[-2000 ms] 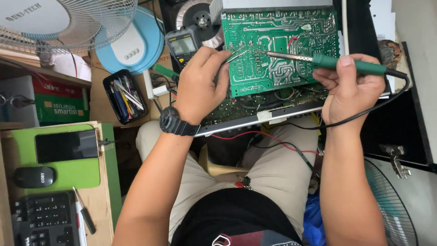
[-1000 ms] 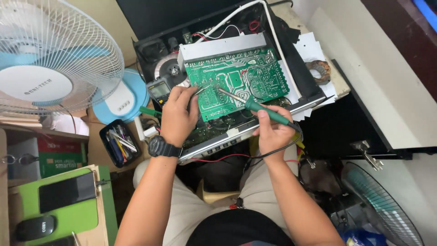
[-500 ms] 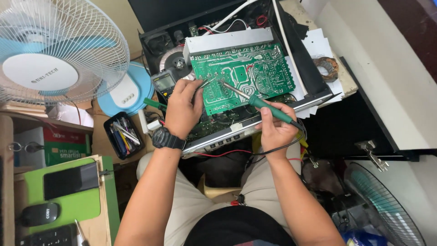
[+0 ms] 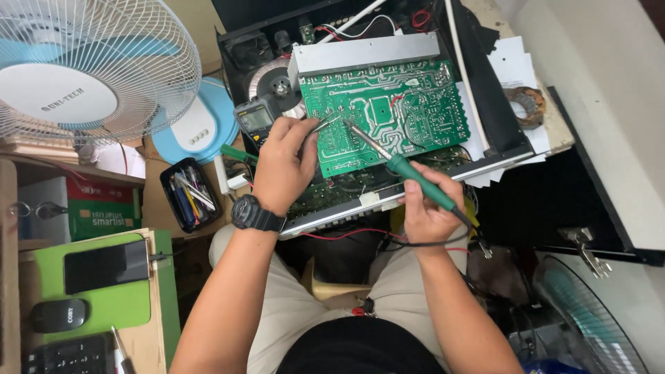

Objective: Soldering components and testing circuits on a board using a soldering iron and multimeter

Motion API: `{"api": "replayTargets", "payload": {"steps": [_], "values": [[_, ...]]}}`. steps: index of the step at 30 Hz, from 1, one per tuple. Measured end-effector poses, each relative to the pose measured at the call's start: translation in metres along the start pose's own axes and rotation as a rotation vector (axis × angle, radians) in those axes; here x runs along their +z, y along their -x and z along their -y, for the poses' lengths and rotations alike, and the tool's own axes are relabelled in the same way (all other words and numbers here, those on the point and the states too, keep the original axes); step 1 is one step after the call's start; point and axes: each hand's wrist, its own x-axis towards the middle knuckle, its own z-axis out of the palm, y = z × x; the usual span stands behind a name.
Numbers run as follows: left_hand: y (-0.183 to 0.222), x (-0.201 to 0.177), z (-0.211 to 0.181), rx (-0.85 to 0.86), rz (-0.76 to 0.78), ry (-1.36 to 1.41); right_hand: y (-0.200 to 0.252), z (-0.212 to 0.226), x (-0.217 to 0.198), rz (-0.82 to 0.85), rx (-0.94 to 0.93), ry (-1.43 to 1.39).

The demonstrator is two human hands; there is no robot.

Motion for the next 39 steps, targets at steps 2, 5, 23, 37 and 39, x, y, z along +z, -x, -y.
{"api": "replayTargets", "payload": {"steps": [2, 5, 23, 37, 39], "values": [[-0.001, -0.002, -0.002, -0.009, 0.011, -0.008, 0.0, -0.004, -0.002, 0.013, -0.032, 0.002], [-0.002, -0.005, -0.006, -0.021, 0.03, -0.017, 0.0, -0.012, -0.009, 0.04, -0.109, 0.02], [-0.011, -0.009, -0.015, 0.009, 0.035, -0.057, -0.008, -0.016, -0.014, 0.084, -0.221, 0.024], [-0.061, -0.043, -0.004, 0.048, 0.162, -0.129, -0.001, -0.026, -0.015, 0.071, -0.199, -0.024], [-0.06, -0.042, -0.003, -0.232, 0.026, 0.177, 0.0, -0.026, -0.015, 0.063, -0.19, -0.013]]}}
